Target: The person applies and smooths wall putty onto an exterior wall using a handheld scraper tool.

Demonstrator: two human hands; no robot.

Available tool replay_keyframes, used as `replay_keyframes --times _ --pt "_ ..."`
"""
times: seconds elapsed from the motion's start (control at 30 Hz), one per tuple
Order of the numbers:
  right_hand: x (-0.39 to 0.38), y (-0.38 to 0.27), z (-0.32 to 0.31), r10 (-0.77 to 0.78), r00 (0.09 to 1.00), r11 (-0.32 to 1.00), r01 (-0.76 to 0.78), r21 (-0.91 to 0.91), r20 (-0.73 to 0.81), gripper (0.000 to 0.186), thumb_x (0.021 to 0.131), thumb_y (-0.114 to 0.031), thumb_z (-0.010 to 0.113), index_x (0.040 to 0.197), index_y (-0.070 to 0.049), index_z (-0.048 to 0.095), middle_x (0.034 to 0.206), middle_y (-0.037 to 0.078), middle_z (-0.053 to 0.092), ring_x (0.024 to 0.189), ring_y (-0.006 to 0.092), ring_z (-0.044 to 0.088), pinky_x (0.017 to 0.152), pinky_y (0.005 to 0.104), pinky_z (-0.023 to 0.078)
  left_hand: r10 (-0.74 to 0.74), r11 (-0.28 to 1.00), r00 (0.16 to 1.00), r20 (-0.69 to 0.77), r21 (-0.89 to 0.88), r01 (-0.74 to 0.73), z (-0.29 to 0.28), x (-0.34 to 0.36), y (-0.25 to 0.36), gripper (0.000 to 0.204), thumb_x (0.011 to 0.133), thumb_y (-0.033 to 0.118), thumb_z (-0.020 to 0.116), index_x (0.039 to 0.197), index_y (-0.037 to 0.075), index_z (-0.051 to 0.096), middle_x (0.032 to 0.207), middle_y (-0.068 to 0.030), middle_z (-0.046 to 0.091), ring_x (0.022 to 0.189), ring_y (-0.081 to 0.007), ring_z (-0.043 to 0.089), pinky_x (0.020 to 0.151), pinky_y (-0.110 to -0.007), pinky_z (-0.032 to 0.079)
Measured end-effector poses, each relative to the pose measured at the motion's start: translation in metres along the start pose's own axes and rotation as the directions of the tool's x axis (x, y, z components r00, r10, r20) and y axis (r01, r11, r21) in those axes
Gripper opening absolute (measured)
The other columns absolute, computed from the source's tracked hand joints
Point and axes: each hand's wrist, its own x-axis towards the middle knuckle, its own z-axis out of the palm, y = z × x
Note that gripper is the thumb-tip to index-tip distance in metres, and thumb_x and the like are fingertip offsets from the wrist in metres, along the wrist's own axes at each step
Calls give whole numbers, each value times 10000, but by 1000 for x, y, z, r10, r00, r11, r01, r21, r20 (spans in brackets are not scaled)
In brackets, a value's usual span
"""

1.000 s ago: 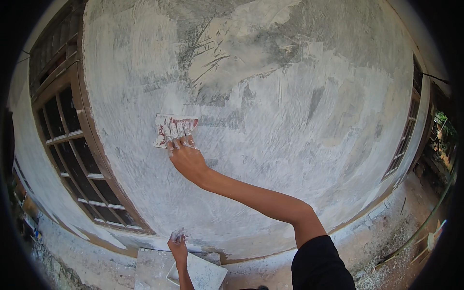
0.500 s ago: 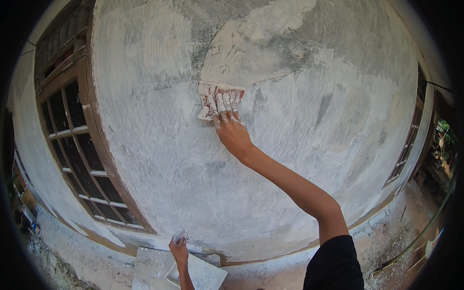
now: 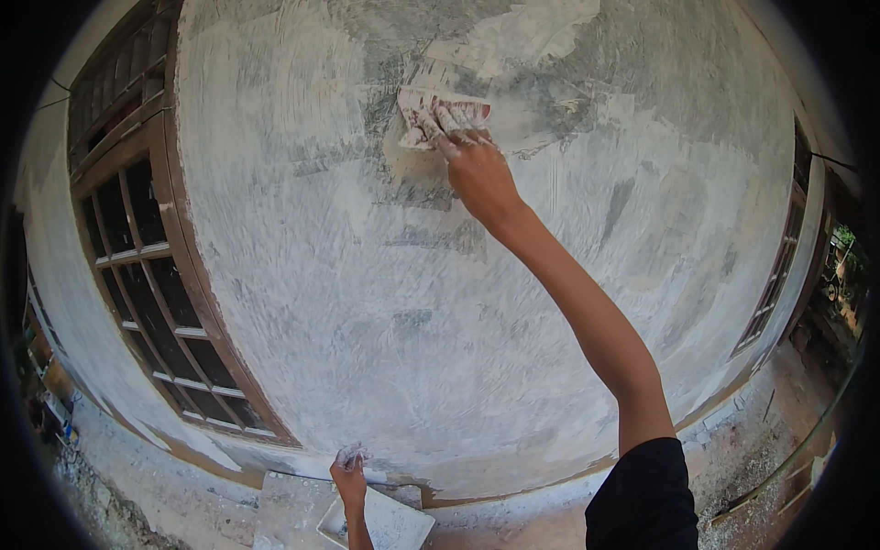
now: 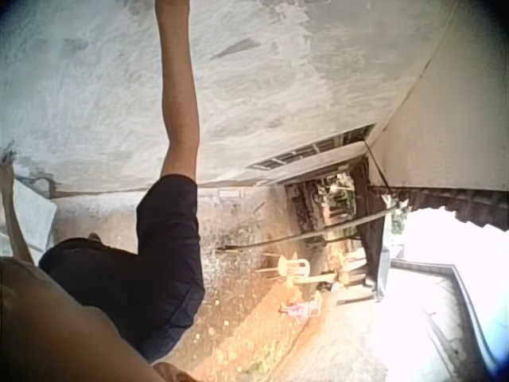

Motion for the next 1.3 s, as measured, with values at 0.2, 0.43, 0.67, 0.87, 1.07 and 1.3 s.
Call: replay_keyframes --times 0.2,0.43,0.67,0.87,1.07,1.3 --pt "-121 -69 28 -218 943 976 215 40 250 244 771 -26 557 1011 -13 597 1002 160 603 1032 320 560 954 478 428 -1 1000 1000 21 -5 1 5 0 3 243 832 -132 516 1056 -83 598 1017 -132 644 939 -164 602 851 -274 467" --pt "16 -20 -44 -36 979 997 48 52 -203 288 728 50 595 1002 -26 632 957 167 633 918 367 578 789 433 484 24 999 1000 19 22 -24 9 4 0 233 832 -130 518 1048 -89 595 1025 -133 645 936 -161 607 861 -269 468" --pt "4 -9 -6 -77 994 996 73 -58 -71 368 738 45 498 1080 -28 611 960 167 650 923 332 620 819 404 502 41 999 999 14 -1 -41 24 -2 -6 196 849 -90 533 1031 -75 605 994 -130 650 900 -160 613 833 -269 468" --pt "-114 -56 22 -231 934 972 235 15 272 286 782 -71 558 1060 -34 612 992 132 638 1003 279 598 971 448 434 34 999 999 29 13 -35 22 -4 -5 211 846 -96 528 1042 -70 604 1007 -127 646 914 -165 611 847 -270 463" --pt "-7 -17 -17 -87 970 996 93 15 -225 360 698 68 617 1040 -42 598 867 140 602 843 334 574 771 430 471 24 1000 1000 -2 12 -24 8 -6 -8 218 846 -98 523 1050 -81 599 1004 -133 649 907 -158 611 835 -267 470" --pt "38 12 17 4 999 999 -7 -53 -47 331 781 26 476 1097 12 572 1062 237 600 1037 389 557 916 461 439 -1 998 1000 2 58 1 13 -8 -25 212 846 -90 527 1044 -79 603 967 -131 655 891 -161 608 828 -270 466"
